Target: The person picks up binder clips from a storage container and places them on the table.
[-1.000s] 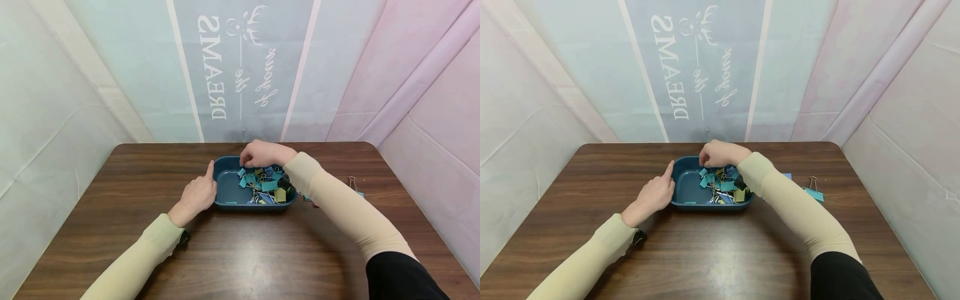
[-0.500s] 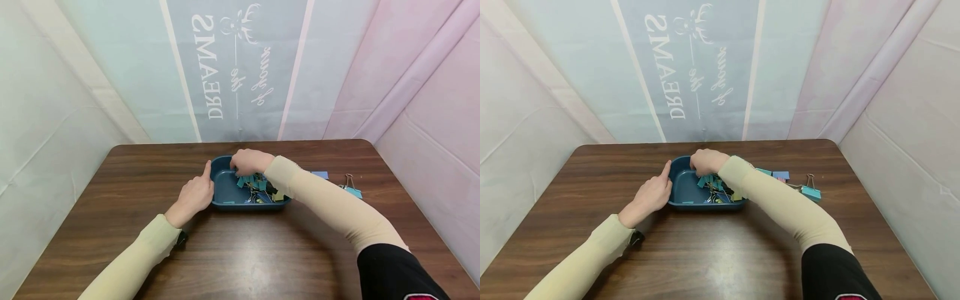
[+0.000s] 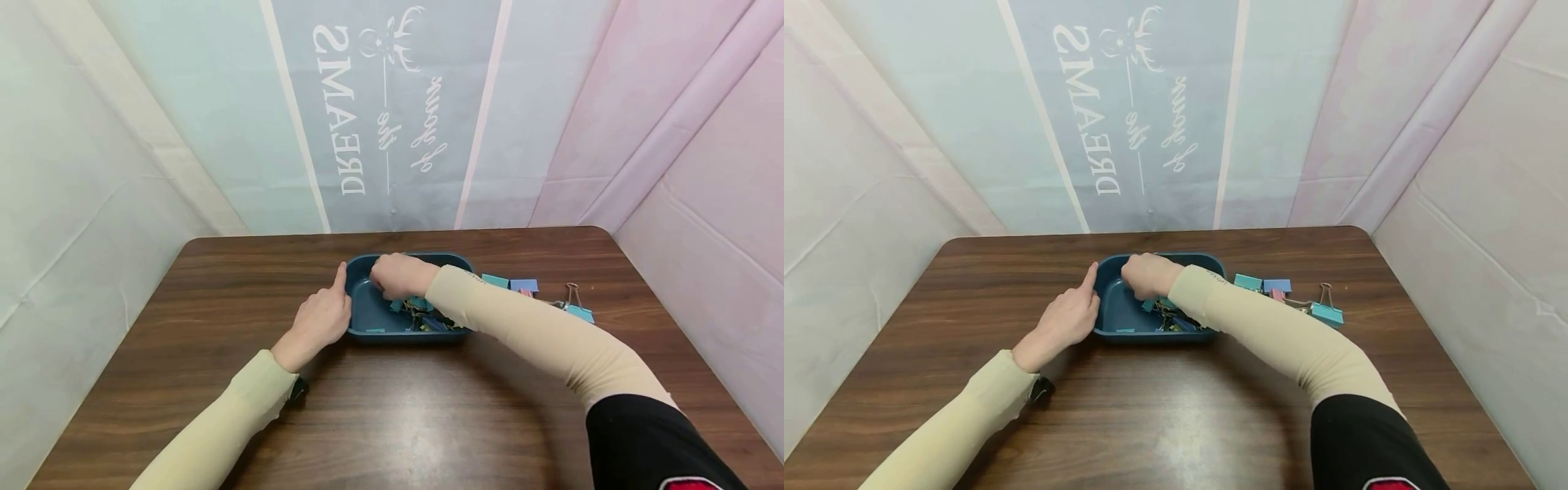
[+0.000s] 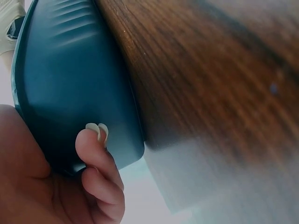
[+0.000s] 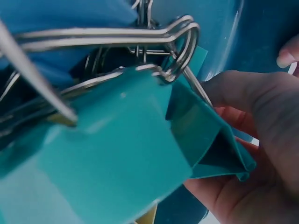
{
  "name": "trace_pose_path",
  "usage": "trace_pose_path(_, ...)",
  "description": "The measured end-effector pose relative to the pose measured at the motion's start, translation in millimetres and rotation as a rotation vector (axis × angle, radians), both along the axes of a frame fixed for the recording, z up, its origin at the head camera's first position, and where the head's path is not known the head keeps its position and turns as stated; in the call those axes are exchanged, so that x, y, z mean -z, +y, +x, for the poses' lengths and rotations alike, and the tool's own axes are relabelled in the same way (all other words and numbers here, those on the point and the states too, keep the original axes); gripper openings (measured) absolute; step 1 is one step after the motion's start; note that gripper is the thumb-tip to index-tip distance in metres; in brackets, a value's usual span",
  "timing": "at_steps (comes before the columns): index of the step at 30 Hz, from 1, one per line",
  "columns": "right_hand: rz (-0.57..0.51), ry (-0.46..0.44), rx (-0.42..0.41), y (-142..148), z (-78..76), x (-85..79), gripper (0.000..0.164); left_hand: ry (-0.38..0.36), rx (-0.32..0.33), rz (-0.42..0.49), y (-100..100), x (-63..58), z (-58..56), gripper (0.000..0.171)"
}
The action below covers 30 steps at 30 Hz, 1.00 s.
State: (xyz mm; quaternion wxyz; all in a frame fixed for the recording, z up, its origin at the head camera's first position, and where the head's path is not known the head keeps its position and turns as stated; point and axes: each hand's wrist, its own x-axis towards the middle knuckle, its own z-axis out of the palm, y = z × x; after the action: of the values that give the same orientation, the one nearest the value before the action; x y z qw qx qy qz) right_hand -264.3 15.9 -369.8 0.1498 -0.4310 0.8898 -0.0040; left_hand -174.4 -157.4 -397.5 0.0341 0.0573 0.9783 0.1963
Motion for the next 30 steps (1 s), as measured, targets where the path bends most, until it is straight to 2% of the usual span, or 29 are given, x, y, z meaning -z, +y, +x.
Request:
trace_pose_path(4,-0.050,-0.045,0.011,2.3,-4.2,-3.0,0.024,0.005,0.000,0.003,0.1,0.1,-0.8,0.064)
trace_pose_path(13,-0.208,-0.033,-0.012,11.0,-3.7,-16.8,0.004,-0.007,-0.007,-0.002,0.7,-1.6,0.3,0.064)
trace_pose_path(21,-0.337,0.025,-0.047,32.1,-0.3,-38.4,0.008,-0.010,-0.017,-0.014,1.4,-1.1,0.3,0.065)
trace_pose_path(30,-0.427,0.068,-0.064,87.2,10.0,-52.9,0.010,0.012,-0.006,-0.002,1.1,-0.5,1.1,0.064)
